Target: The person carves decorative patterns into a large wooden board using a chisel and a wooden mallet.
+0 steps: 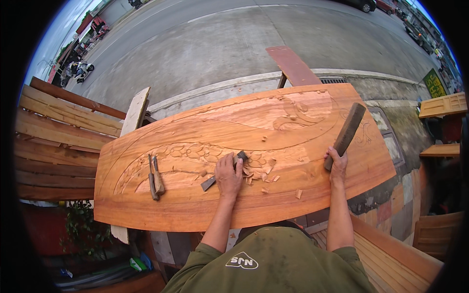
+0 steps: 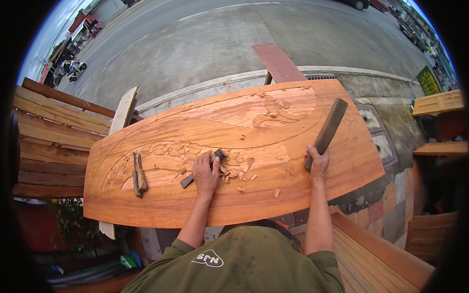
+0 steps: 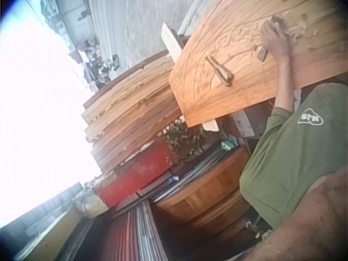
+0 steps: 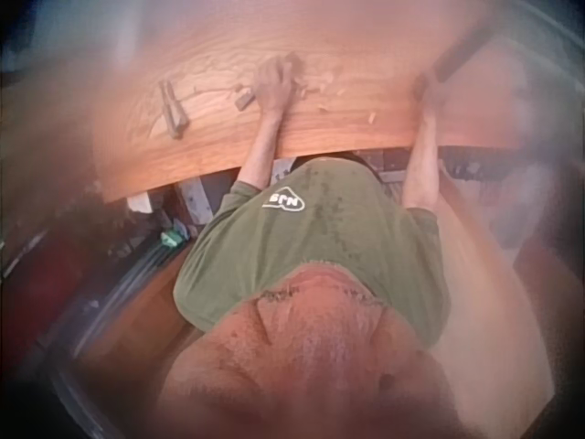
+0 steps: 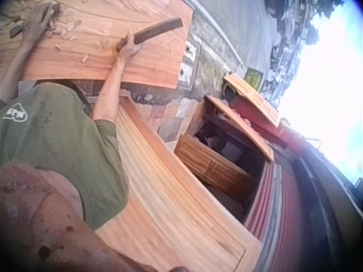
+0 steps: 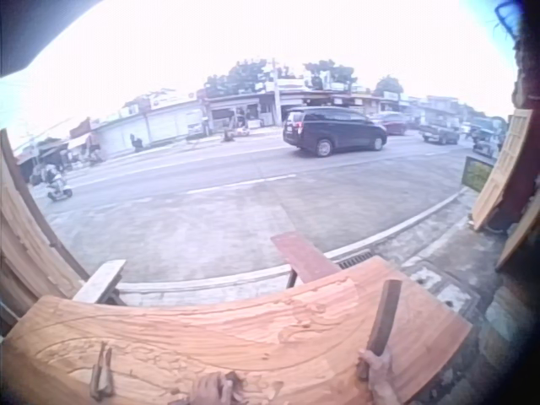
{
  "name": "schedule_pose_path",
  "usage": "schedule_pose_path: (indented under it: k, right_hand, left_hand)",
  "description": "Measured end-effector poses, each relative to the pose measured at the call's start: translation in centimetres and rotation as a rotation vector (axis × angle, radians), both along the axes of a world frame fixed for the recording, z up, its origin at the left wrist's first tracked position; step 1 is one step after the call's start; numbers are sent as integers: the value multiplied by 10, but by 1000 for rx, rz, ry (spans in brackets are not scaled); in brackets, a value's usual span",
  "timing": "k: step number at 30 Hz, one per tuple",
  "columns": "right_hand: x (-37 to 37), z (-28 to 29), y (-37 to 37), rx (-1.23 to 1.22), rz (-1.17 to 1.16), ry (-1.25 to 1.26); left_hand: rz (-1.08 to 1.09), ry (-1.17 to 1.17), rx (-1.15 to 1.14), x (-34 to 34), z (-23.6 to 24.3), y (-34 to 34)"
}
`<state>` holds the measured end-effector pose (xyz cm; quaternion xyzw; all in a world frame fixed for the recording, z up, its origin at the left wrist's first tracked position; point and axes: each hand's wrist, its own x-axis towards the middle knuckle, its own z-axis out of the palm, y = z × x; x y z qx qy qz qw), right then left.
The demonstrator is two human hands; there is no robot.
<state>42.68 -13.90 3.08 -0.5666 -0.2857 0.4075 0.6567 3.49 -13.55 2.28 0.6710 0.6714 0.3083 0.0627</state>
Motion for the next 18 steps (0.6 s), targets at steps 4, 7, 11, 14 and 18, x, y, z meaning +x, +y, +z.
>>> schedule_pose_path:
  k: [4,7,11,14,18]
  right_hand:
    - [-5,7,-1,5,-5,14]
    - [-4,5,1,13,-1,8]
    - [-2,2,2,12,0,6]
    - [-3,2,2,4,-18,19]
    - [-2,1,2,11,-15,17]
  left_hand:
    - [7,10,-17,1,1,-1]
    - [-1,-3,-5,-1,-2,0]
    - [1,2,-6,-1,-2,1]
    - [-2,-2,2,-1,-3,1]
    - [-3,-2,-5,-1,-3,1]
